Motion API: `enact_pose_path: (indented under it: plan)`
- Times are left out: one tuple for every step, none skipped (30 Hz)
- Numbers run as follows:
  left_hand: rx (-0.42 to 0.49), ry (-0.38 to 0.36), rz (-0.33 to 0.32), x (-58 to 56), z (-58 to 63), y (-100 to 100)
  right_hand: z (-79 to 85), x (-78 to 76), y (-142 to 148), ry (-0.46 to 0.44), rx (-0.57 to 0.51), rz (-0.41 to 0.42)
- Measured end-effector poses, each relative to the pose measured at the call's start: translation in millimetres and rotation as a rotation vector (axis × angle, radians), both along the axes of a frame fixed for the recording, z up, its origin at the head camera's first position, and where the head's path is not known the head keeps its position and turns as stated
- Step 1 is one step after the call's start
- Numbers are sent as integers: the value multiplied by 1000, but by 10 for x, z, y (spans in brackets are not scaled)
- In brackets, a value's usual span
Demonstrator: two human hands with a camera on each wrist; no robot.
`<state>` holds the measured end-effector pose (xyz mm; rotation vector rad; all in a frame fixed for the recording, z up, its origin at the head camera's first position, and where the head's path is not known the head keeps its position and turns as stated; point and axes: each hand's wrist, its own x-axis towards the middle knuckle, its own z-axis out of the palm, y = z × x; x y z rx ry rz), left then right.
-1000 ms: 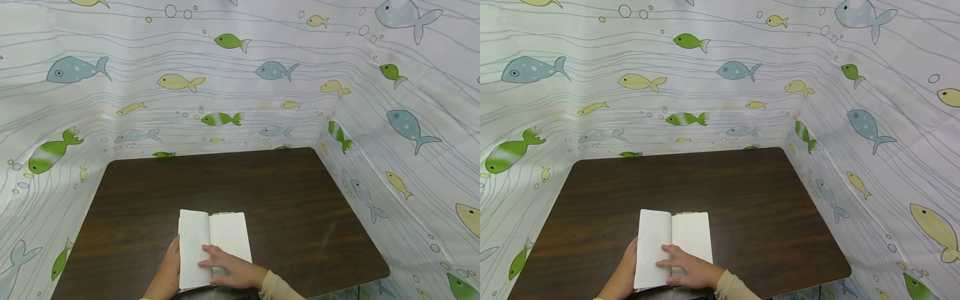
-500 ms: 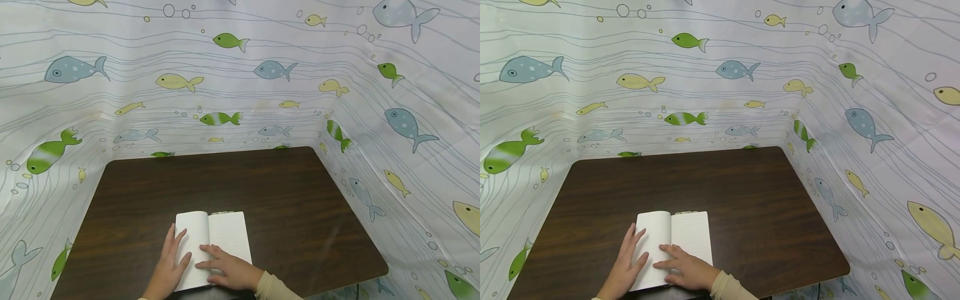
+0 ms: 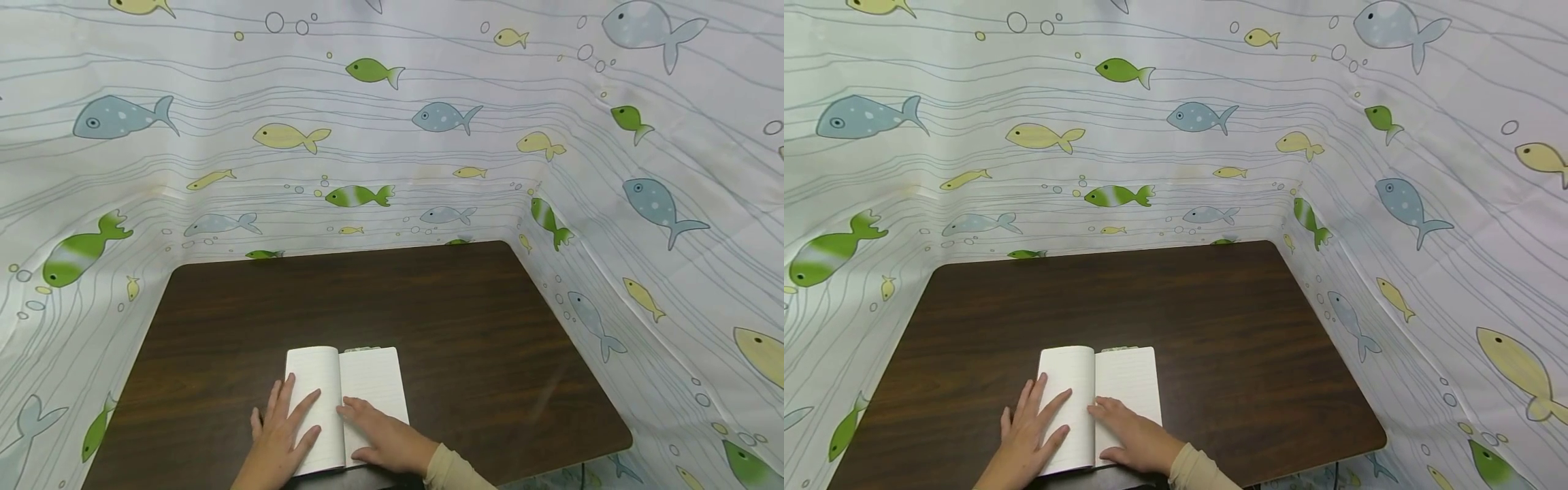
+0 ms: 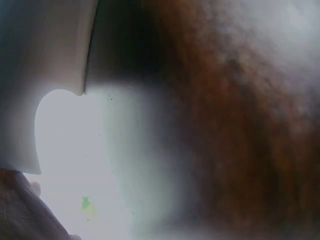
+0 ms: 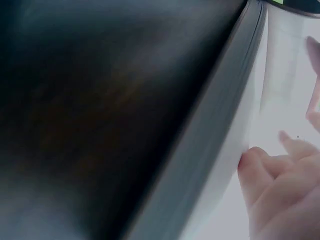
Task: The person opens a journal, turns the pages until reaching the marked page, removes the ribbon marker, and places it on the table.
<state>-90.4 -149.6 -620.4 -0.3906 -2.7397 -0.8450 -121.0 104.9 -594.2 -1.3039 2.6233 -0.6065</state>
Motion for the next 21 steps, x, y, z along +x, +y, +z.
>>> enact_pose_path:
  plan:
    - [-11, 12, 4, 0, -1, 1, -11, -8, 21, 3, 15, -29]
    - [-17, 24, 5, -1, -1, 3, -24, -18, 40, 15, 37, -57]
    - [-22, 35, 6, -2, 0, 5, -39, -30, 59, 38, 67, -81]
    - [-26, 45, 5, -2, 1, 6, -46, -42, 80, 54, 94, -98]
    - [-29, 51, 4, 0, 6, 10, -57, -60, 100, 79, 120, -105]
    - [-28, 53, 1, 4, 9, 14, -57, -73, 124, 105, 146, -111]
    - [-30, 58, 0, 1, 11, 18, -55, -94, 152, 129, 166, -115]
    - [-29, 58, -3, 0, 13, 20, -52, -115, 182, 147, 186, -121]
    - [-31, 59, -3, 0, 13, 22, -46, -134, 214, 158, 202, -128]
    - [-33, 59, -3, 0, 10, 22, -38, -149, 247, 162, 215, -136]
    - [-33, 58, -3, 1, 8, 22, -27, -161, 279, 161, 229, -146]
    - [-34, 60, -3, 0, 2, 19, -17, -169, 304, 149, 238, -158]
    - [-38, 61, -1, 0, -4, 14, -16, -178, 327, 136, 245, -167]
    - [-41, 64, -1, 1, -10, 11, -14, -182, 343, 123, 249, -173]
    - [-44, 69, 0, 0, -15, 8, -10, -182, 354, 111, 255, -178]
    - [-50, 73, 0, -1, -20, 8, -9, -180, 361, 108, 259, -180]
    - [-57, 79, 1, -2, -25, 7, -9, -178, 363, 105, 261, -181]
    - [-64, 83, 2, -3, -28, 8, -13, -176, 361, 110, 262, -179]
    - [-70, 85, 3, -6, -32, 10, -15, -174, 358, 119, 263, -178]
    - [-73, 86, 4, -10, -33, 12, -16, -174, 355, 130, 265, -177]
    - [-74, 87, 6, -15, -33, 13, -13, -175, 351, 142, 267, -179]
